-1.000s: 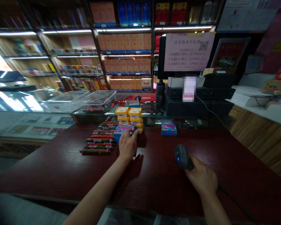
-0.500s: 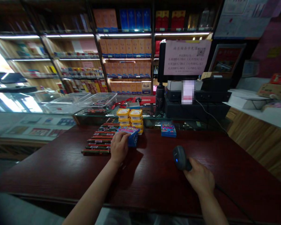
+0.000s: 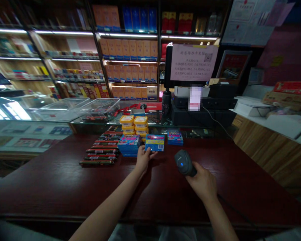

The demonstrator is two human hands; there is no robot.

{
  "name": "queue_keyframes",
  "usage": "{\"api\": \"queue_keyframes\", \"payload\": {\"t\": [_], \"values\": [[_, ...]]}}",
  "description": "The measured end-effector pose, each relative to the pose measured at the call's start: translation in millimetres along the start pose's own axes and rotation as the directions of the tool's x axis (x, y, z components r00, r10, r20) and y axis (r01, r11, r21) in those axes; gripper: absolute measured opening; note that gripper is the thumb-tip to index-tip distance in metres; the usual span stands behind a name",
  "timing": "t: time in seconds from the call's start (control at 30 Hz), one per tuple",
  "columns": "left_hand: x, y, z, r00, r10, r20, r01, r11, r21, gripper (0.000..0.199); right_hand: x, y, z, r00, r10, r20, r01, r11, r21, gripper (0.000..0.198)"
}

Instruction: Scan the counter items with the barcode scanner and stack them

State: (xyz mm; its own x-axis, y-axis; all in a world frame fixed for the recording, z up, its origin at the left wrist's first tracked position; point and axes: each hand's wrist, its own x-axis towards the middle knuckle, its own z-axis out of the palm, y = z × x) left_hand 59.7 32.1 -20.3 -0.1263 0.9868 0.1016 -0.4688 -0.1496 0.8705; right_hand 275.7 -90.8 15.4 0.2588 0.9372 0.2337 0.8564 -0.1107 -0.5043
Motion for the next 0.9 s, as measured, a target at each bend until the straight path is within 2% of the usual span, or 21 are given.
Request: {"api": "queue_keyframes", "payload": {"t": [0.03,0.1,0.17,0.27,0.33,0.47,0.6,0.67,0.73,0.83,0.9], "values": [[1.3,-5.1,-2.2,1.000,-0.012,-0.014,0.012,1.000,-0.013,0.043,-0.6,-2.7,-1.7,1.000,-0.017,0.003,0.017,0.990,0.139,0.032],[2.6,-11.7,-6.3,0.999,-0.019,-0.032,0.018,1.000,-0.020,0.043,-3.9,-8.7,-4.4,0.999,-0.015,0.032,0.001,0.915,0.404,0.035],[2.6,-15.0,-8.8,0.999,-0.005,-0.037,0.005,1.000,-0.017,0.041,-9.8,-15.4,-6.4,0.990,0.052,0.130,-0.117,0.817,0.565,0.036],[1.6,-17.2,-9.9,0.999,0.022,-0.042,-0.023,1.000,-0.012,0.038,-20.3,-24.6,-9.3,0.948,0.156,0.278,-0.303,0.709,0.637,0.037],[1.2,-18.1,-9.4,0.998,0.031,-0.051,-0.031,0.999,-0.013,0.036,-25.3,-28.3,-10.6,0.939,0.171,0.299,-0.333,0.679,0.655,0.039],[1.8,-18.7,-7.5,0.998,0.023,-0.065,-0.023,1.000,0.005,0.029,-28.2,-28.3,-9.0,0.938,0.168,0.302,-0.334,0.670,0.663,0.038],[1.9,-18.2,-7.6,0.998,0.025,-0.060,-0.025,1.000,-0.002,0.029,-27.2,-21.9,-4.2,0.937,0.159,0.310,-0.330,0.689,0.645,0.036],[1.5,-18.3,-8.5,0.998,0.029,-0.057,-0.029,1.000,-0.006,0.032,-25.4,-17.8,-3.9,0.943,0.147,0.299,-0.308,0.730,0.610,0.035],[1.1,-18.5,-9.3,0.998,0.033,-0.052,-0.033,0.999,0.000,0.034,-21.9,-14.2,-6.2,0.964,0.099,0.246,-0.223,0.804,0.551,0.033],[0.4,-18.3,-9.0,0.998,0.046,-0.035,-0.046,0.999,0.012,0.041,-13.9,-11.1,-12.1,0.993,0.035,0.115,-0.066,0.957,0.282,0.031],[0.0,-17.2,-8.0,0.998,0.063,-0.021,-0.063,0.998,0.026,0.043,-8.4,-10.0,-13.8,0.997,0.049,0.063,-0.049,0.999,0.001,0.029]]}}
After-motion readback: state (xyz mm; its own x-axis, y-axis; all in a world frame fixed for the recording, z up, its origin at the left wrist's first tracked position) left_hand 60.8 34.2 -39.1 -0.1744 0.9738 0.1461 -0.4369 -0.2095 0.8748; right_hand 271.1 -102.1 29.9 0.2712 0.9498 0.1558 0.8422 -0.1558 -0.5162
